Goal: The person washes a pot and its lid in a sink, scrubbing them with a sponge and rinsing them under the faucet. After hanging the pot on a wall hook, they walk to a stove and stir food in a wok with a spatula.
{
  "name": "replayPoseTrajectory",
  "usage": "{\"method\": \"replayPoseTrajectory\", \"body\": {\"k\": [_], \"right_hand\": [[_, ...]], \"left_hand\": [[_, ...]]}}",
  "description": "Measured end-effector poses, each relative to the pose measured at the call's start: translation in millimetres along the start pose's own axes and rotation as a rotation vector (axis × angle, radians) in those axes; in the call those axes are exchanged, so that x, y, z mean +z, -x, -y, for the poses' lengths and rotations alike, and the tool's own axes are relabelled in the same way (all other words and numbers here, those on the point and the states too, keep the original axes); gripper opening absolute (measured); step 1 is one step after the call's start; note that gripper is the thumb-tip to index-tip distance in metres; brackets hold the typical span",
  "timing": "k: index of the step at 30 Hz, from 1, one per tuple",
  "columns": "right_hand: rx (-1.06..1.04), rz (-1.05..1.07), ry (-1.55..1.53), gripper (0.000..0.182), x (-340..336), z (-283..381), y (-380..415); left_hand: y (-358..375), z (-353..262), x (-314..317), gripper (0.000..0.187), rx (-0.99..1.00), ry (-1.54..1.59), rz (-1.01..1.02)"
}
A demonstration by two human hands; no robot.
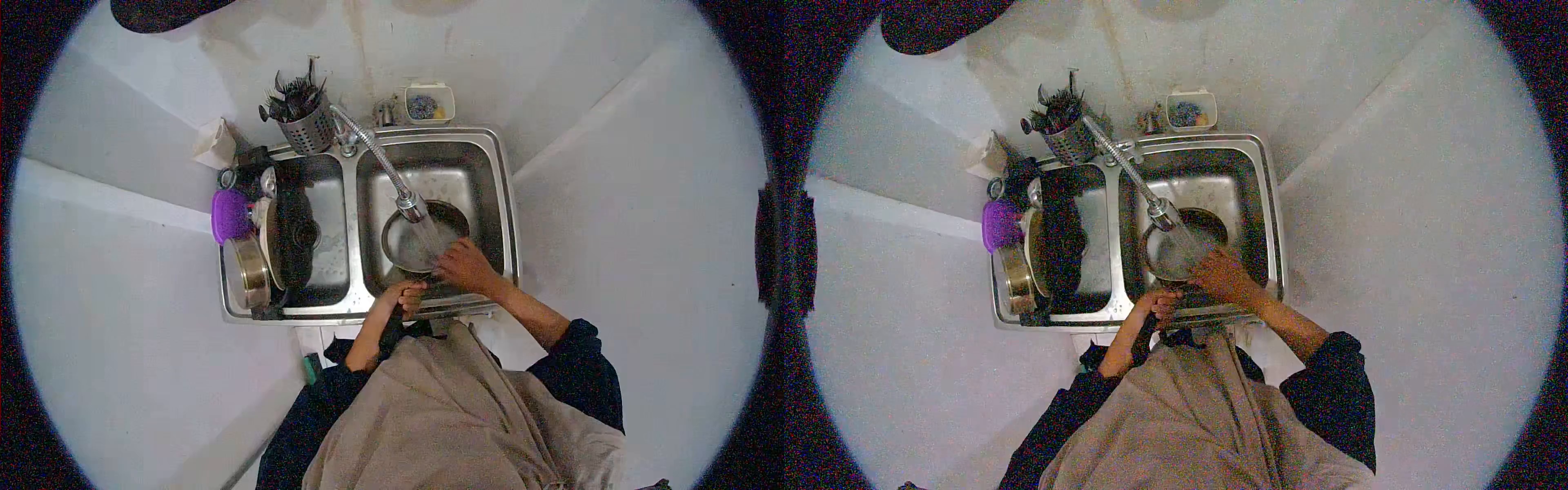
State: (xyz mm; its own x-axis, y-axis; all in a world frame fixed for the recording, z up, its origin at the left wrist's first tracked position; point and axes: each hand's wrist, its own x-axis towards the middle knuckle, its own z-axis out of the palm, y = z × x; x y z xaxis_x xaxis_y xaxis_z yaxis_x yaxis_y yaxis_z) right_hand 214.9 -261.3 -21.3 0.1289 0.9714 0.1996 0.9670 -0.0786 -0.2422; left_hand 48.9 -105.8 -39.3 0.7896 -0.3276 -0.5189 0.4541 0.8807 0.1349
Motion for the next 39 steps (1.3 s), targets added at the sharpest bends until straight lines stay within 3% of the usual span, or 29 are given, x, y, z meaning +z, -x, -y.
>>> {"method": "replayPoseTrajectory", "body": {"k": [3,4,5,7,11,14,17,20,23,26,29,32,34,35,37,38,39], "right_hand": [[-0.080,-0.002,0.012,0.025,-17,-13,-12],[-0.120,0.003,0.016,0.026,-26,-16,-19],[-0.147,0.075,-0.005,0.027,-34,-17,-28],[-0.203,0.216,-0.051,0.029,-45,-18,-46],[-0.213,0.558,-0.030,0.034,-35,-22,-66],[-0.214,0.734,0.012,0.038,-33,-19,-81],[-0.239,0.779,-0.016,0.040,-19,-25,-84],[-0.216,0.875,-0.019,0.041,-34,-15,-96],[-0.203,0.901,-0.001,0.041,-35,-13,-98],[-0.191,0.856,0.066,0.040,-38,-13,-94],[-0.170,0.845,0.139,0.041,-48,-11,-95],[-0.199,0.600,0.045,0.042,-50,-20,-70],[-0.204,0.377,-0.086,0.041,-39,-27,-46],[-0.012,0.512,-0.173,0.040,-34,-24,-39],[0.378,0.765,-0.354,0.036,-26,-16,-31],[0.387,0.805,-0.347,0.034,-5,-23,-29],[0.313,0.689,-0.286,0.032,32,-40,-23]], "left_hand": [[9,1,30,0.016,0.029,0.053,0.031],[-4,2,9,0.018,-0.001,-0.014,-0.017],[-13,8,-10,0.019,-0.020,-0.195,-0.111],[-6,-2,14,0.021,-0.061,-0.556,-0.309],[2,-1,12,0.030,-0.005,-0.958,-0.158],[-6,14,9,0.036,0.077,-1.587,-0.196],[-19,54,-12,0.039,0.452,-1.762,-0.432],[-10,46,6,0.044,0.308,-1.705,-0.448],[-21,42,-10,0.039,0.269,-1.669,-0.276],[-3,27,-2,0.031,-0.035,-0.869,-0.093],[10,30,-1,0.022,-0.058,-0.282,-0.101],[16,28,-1,0.022,0.017,-0.235,-0.039],[18,39,11,0.023,0.127,-0.409,-0.309],[21,42,18,0.024,0.185,-0.494,-0.447],[36,31,38,0.033,0.177,-0.977,-0.592],[41,27,44,0.038,0.168,-1.220,-0.660],[40,30,39,0.043,0.200,-1.194,-0.645]]}}
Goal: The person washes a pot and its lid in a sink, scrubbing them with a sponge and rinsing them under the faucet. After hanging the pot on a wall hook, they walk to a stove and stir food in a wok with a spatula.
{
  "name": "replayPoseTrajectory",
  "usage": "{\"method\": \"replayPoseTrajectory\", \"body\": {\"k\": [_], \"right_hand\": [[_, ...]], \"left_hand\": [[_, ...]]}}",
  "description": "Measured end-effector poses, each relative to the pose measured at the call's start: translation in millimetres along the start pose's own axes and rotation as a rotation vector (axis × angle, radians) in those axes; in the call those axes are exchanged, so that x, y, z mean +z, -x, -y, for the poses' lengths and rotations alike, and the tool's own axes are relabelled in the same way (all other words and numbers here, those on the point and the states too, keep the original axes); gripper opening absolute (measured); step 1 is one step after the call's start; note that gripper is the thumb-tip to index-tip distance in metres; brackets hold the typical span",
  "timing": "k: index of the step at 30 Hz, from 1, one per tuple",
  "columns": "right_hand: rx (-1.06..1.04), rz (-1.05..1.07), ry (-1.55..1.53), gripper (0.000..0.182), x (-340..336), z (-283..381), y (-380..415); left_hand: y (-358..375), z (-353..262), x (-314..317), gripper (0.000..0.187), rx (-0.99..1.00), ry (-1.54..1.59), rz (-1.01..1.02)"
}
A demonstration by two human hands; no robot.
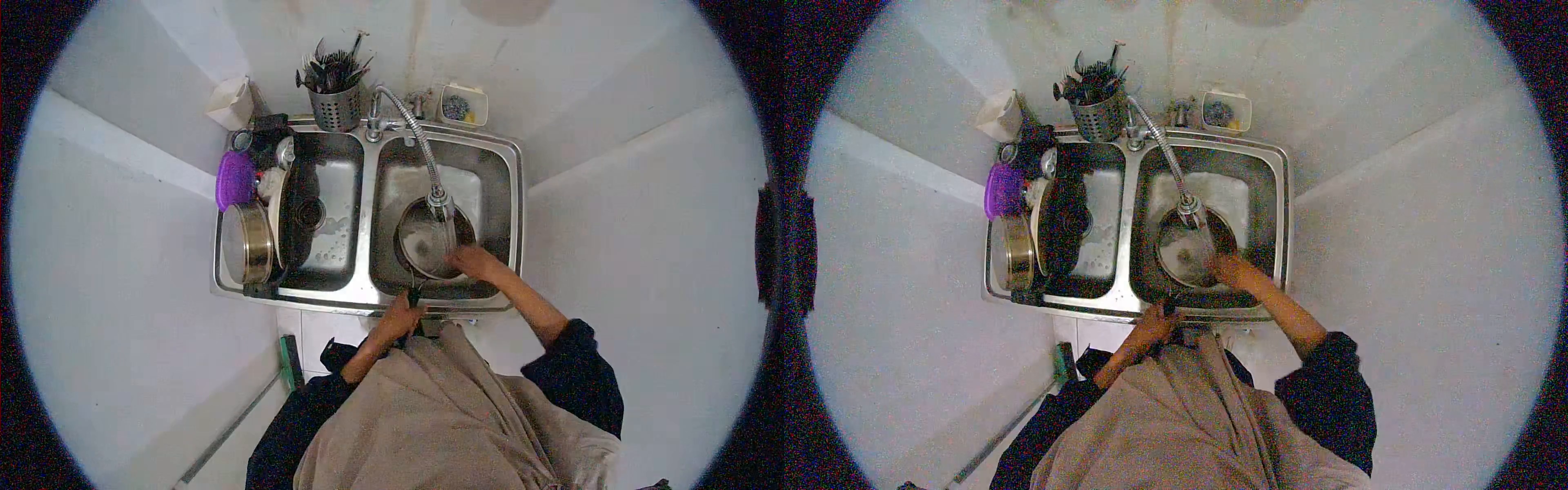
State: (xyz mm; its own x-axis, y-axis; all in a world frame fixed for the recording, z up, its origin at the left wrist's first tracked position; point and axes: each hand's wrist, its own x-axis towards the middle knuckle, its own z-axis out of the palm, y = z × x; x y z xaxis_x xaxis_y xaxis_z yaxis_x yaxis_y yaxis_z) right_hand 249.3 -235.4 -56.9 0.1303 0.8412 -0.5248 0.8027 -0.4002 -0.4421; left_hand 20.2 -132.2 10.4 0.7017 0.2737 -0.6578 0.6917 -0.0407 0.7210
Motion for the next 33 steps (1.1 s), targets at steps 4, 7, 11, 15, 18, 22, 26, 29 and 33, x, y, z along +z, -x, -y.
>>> {"method": "replayPoseTrajectory", "body": {"k": [4,7,11,15,18,22,26,29,33], "right_hand": [[-0.188,-0.975,0.481,0.029,97,-52,-92],[-0.036,-0.915,-0.035,0.031,177,-52,-174],[0.069,-0.685,-0.257,0.031,177,-73,-138],[0.117,-0.707,-0.044,0.028,128,-61,-144],[0.042,-0.698,-0.117,0.030,165,-53,-169],[-0.750,-0.063,0.643,0.038,208,-87,-150],[0.041,-0.525,-0.505,0.035,88,-27,-51],[-0.109,-0.284,-0.145,0.033,74,0,-50],[-0.203,-0.196,0.304,0.027,85,12,-55]], "left_hand": [[-9,46,25,0.053,0.228,-0.126,-0.154],[-11,55,33,0.054,0.239,-0.272,-0.188],[-14,75,20,0.063,0.283,-0.118,-0.175],[-9,58,17,0.063,0.216,-0.170,-0.047],[-20,63,26,0.057,0.291,-0.194,-0.097],[-15,67,2,0.049,0.301,-0.260,-0.130],[-7,61,-2,0.046,0.196,-0.325,-0.212],[-8,46,-7,0.045,0.132,-0.403,-0.235],[-7,48,-16,0.040,0.181,-0.420,-0.264]]}}
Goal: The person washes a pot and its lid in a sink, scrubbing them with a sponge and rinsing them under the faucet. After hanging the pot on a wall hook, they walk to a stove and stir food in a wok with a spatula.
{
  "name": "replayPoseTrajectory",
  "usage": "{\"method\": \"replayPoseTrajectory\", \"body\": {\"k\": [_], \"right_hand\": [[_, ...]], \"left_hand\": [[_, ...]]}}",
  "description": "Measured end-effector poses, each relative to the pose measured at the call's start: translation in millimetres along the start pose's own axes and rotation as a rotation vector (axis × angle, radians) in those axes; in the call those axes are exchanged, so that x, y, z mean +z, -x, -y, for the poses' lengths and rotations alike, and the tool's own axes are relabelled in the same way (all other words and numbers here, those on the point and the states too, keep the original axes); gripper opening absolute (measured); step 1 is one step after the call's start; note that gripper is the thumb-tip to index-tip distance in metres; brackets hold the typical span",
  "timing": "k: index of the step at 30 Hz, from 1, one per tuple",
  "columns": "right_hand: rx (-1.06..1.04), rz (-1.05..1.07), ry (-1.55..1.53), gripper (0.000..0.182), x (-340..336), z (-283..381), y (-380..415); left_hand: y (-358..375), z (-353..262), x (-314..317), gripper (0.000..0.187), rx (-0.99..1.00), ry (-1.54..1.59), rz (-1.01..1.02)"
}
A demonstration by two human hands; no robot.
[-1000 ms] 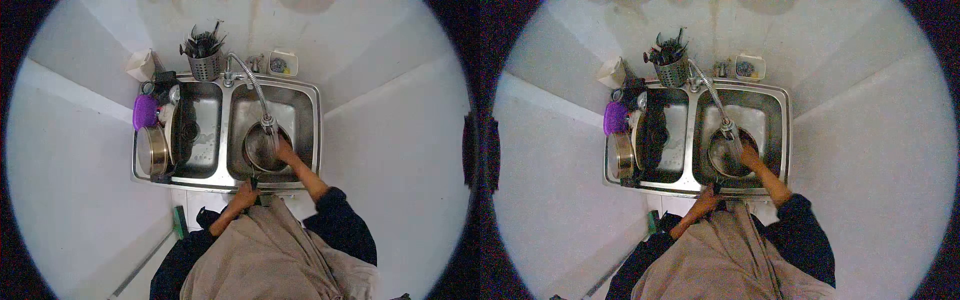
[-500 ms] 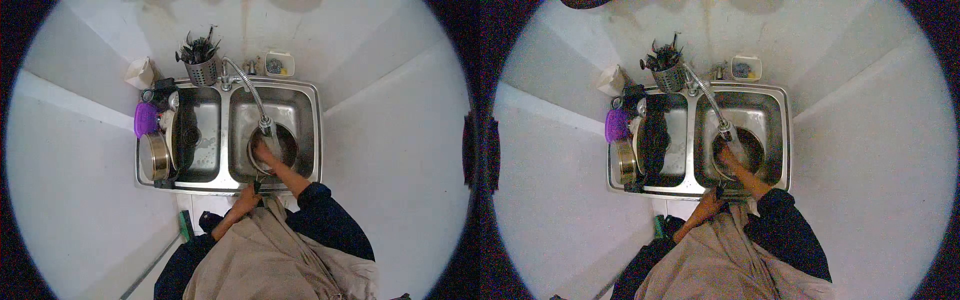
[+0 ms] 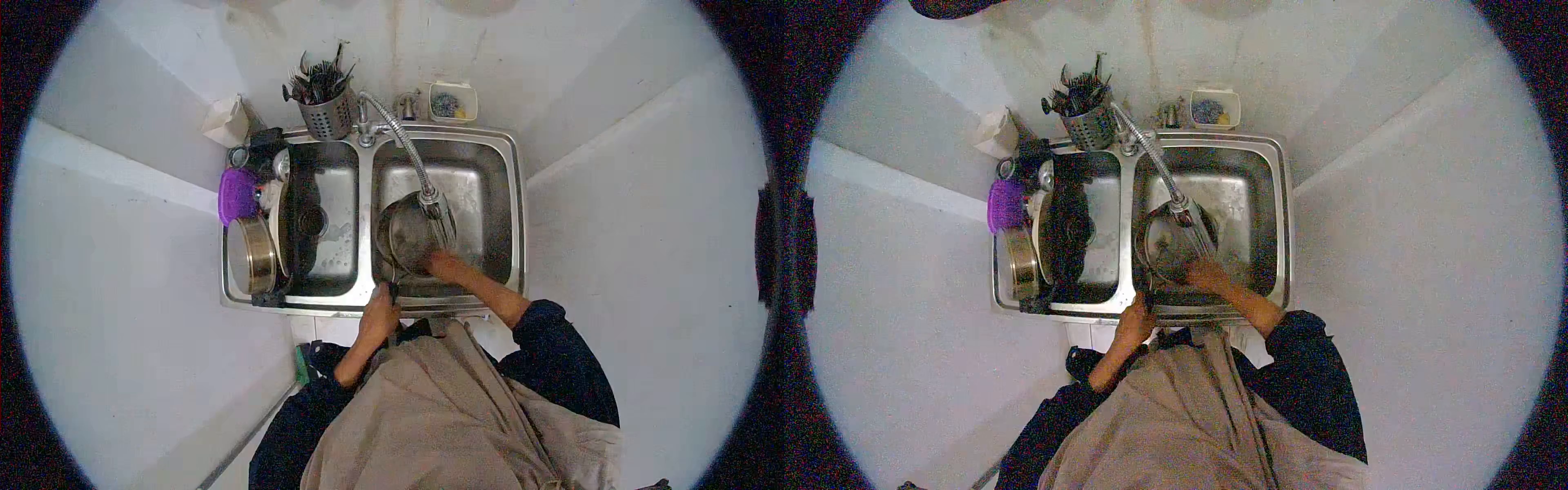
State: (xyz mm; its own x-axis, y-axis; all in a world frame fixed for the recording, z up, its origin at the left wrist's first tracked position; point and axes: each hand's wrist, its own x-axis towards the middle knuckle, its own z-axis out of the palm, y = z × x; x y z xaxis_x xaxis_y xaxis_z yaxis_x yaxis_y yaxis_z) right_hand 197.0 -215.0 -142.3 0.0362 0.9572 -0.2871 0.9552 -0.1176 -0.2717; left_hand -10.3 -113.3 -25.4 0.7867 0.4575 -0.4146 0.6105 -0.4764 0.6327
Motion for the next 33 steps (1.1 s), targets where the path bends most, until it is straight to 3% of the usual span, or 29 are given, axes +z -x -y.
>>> {"method": "replayPoseTrajectory", "body": {"k": [2,5,7,9,11,13,14,17,20,23,26,29,32,33], "right_hand": [[0.148,-0.294,0.253,0.024,40,-37,13],[0.269,-0.207,0.007,0.024,10,-4,18],[0.045,-0.387,-0.059,0.024,-66,23,50],[-0.086,-0.461,-0.033,0.024,-88,27,64],[-0.123,-0.436,0.094,0.023,-93,11,72],[-0.132,-0.252,0.111,0.034,-121,7,71],[-0.137,-0.157,0.116,0.041,-131,6,70],[-0.209,-0.116,0.121,0.040,-141,-2,59],[-0.121,0.232,0.156,0.041,-164,-1,37],[-0.092,0.353,0.143,0.045,-181,2,18],[-0.177,0.326,0.098,0.046,-169,-9,7],[-0.160,0.453,0.050,0.047,-179,-9,-4],[-0.211,0.477,0.045,0.043,-179,-12,-7],[-0.191,0.491,0.047,0.043,-182,-12,-7]], "left_hand": [[1,1,3,0.046,-0.006,0.011,0.012],[-5,13,5,0.058,0.013,0.097,0.067],[-6,13,1,0.063,-0.074,0.301,0.157],[-2,3,-8,0.064,-0.264,0.614,0.297],[0,5,4,0.047,-0.234,0.734,0.346],[-6,-6,5,0.039,-0.265,0.815,0.498],[-7,-1,16,0.034,-0.255,0.687,0.513],[1,-12,12,0.033,0.373,-0.019,0.023],[-1,-32,8,0.037,0.077,-0.199,0.225],[-3,-30,20,0.043,0.035,-0.083,0.269],[-8,-28,20,0.049,0.172,0.122,0.286],[-23,1,61,0.052,0.183,0.387,0.412],[-28,12,79,0.049,0.332,0.348,0.357],[-28,6,71,0.046,0.229,0.467,0.473]]}}
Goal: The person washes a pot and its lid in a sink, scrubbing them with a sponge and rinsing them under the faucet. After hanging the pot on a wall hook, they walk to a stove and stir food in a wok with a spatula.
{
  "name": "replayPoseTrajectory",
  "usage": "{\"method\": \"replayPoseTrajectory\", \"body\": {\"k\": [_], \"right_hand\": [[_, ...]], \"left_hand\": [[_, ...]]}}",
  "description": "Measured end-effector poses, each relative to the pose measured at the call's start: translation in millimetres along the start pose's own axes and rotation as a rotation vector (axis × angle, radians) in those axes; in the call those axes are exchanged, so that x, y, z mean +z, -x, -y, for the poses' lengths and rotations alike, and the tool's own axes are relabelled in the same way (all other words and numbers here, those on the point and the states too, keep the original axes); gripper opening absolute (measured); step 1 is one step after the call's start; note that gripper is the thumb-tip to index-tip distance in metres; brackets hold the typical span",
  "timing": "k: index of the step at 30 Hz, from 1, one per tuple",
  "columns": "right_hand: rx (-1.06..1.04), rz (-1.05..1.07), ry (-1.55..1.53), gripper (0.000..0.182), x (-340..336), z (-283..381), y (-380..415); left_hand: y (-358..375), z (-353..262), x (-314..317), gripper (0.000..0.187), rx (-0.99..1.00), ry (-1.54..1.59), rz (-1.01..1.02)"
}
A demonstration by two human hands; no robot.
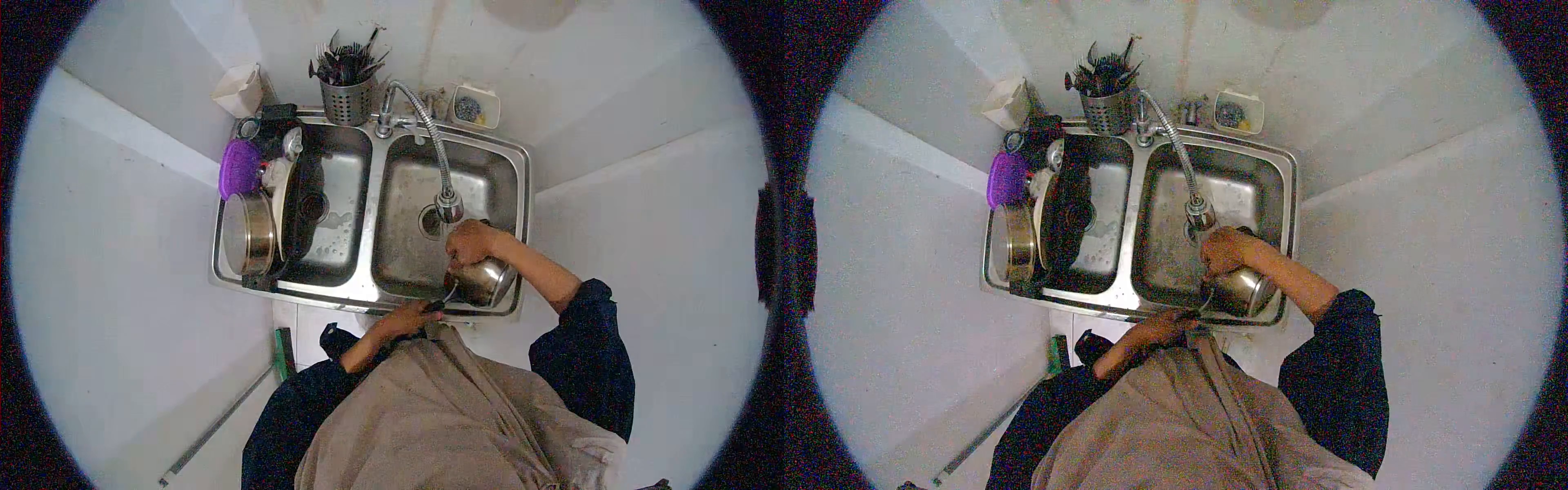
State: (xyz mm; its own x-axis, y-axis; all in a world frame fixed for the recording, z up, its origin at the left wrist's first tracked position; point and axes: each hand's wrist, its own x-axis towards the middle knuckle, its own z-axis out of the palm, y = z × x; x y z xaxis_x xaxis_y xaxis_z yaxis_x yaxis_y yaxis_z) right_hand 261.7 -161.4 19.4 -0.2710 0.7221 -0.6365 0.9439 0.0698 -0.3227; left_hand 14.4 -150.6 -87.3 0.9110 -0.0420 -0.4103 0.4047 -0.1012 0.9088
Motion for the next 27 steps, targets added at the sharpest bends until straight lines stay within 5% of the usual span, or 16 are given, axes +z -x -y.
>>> {"method": "replayPoseTrajectory", "body": {"k": [5,8,11,14,15,17,18,20,23,27], "right_hand": [[0.095,-0.040,-0.029,0.041,-11,1,20],[0.183,-0.180,-0.130,0.035,-11,6,43],[0.050,-0.335,-0.182,0.029,33,-7,50],[0.002,-0.256,-0.338,0.031,100,-35,21],[0.121,-0.171,-0.178,0.028,119,-44,-2],[0.367,-0.735,-0.341,0.029,150,-50,-58],[0.491,-1.018,-0.422,0.030,162,-53,-78],[0.489,-1.033,-0.295,0.031,172,-40,-108],[0.487,-1.021,0.096,0.032,194,-5,-150],[0.441,-0.947,0.642,0.034,239,-76,-117]], "left_hand": [[10,-32,-20,0.033,-0.311,0.875,0.290],[17,-30,-30,0.028,-0.329,1.039,0.277],[31,-55,-22,0.027,-0.248,0.542,-0.093],[23,-5,4,0.036,0.025,-0.179,-0.472],[28,-23,-3,0.040,-0.090,-0.129,-0.411],[43,-80,-19,0.049,-0.322,-0.029,-0.290],[40,-64,-12,0.049,-0.246,-0.093,-0.325],[31,-17,6,0.050,-0.090,-0.221,-0.392],[36,-17,1,0.047,-0.131,-0.385,-0.361],[54,-63,-20,0.045,-0.235,-0.230,-0.343]]}}
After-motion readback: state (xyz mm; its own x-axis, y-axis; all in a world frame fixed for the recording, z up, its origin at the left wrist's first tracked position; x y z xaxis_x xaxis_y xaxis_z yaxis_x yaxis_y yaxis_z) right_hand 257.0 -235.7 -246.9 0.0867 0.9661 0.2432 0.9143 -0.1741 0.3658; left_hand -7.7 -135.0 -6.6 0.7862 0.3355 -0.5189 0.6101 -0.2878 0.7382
